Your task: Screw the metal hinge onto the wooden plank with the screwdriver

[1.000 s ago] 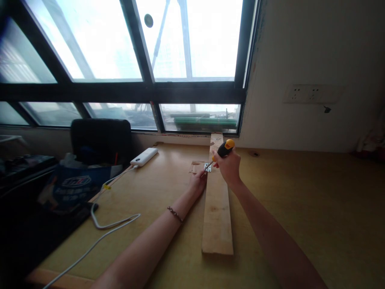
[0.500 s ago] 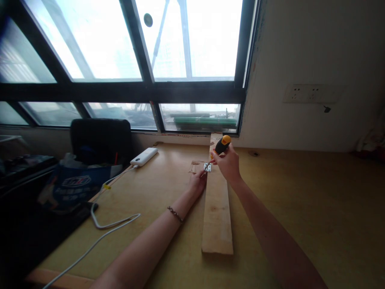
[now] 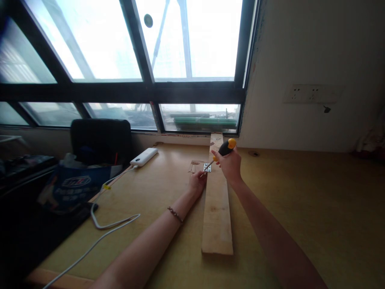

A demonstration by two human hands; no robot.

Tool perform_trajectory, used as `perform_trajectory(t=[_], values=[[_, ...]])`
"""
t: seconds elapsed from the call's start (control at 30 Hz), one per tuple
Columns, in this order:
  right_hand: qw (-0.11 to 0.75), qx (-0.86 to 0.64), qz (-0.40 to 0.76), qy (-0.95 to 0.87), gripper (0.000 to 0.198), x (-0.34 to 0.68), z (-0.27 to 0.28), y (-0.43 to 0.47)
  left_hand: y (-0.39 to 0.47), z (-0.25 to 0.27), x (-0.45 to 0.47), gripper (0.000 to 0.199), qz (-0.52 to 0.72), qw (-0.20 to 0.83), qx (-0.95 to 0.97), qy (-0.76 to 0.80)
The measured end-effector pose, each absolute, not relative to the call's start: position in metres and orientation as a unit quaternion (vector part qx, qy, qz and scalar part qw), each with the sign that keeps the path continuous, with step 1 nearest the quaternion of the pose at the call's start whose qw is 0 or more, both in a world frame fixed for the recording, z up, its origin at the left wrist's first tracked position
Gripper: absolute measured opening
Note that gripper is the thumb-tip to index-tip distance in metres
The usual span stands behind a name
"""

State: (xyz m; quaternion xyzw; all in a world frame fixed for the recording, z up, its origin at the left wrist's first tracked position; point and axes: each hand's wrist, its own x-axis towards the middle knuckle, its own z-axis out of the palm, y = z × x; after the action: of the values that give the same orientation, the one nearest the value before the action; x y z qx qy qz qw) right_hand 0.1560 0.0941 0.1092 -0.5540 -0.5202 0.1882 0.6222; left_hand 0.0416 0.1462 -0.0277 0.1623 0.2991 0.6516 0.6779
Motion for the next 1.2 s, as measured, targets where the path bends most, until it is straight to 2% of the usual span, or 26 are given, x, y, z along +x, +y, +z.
perform_trajectory(t=[0.17, 0.27, 0.5, 0.83, 0.97, 1.07, 1.13, 1.2], values=[[0.639, -0.471, 0.323, -0.515, 0.046, 0.158, 0.115, 0.094, 0.143, -0.025, 0.042, 0.015, 0.653, 0.675, 0.166, 0.3], [0.657, -0.434, 0.355, -0.504, 0.046, 0.158, 0.115, 0.094, 0.142, -0.023, 0.042, 0.016, 0.654, 0.671, 0.168, 0.305], [0.693, -0.487, 0.273, -0.456, 0.055, 0.154, 0.103, 0.1, 0.144, -0.024, 0.042, 0.017, 0.661, 0.662, 0.174, 0.309], [0.715, -0.467, 0.2, -0.48, 0.042, 0.168, 0.11, 0.085, 0.145, -0.028, 0.042, 0.011, 0.654, 0.668, 0.174, 0.308], [0.632, -0.499, 0.082, -0.587, 0.031, 0.198, 0.092, 0.054, 0.145, -0.027, 0.042, 0.013, 0.654, 0.673, 0.158, 0.307], [0.477, -0.487, -0.013, -0.732, 0.024, 0.231, 0.058, 0.032, 0.144, -0.026, 0.041, 0.015, 0.651, 0.676, 0.155, 0.308], [0.376, -0.47, -0.029, -0.798, 0.027, 0.253, 0.034, 0.024, 0.143, -0.025, 0.041, 0.015, 0.649, 0.676, 0.159, 0.309], [0.31, -0.463, -0.033, -0.83, 0.034, 0.269, 0.013, 0.021, 0.143, -0.025, 0.041, 0.014, 0.65, 0.676, 0.167, 0.304]])
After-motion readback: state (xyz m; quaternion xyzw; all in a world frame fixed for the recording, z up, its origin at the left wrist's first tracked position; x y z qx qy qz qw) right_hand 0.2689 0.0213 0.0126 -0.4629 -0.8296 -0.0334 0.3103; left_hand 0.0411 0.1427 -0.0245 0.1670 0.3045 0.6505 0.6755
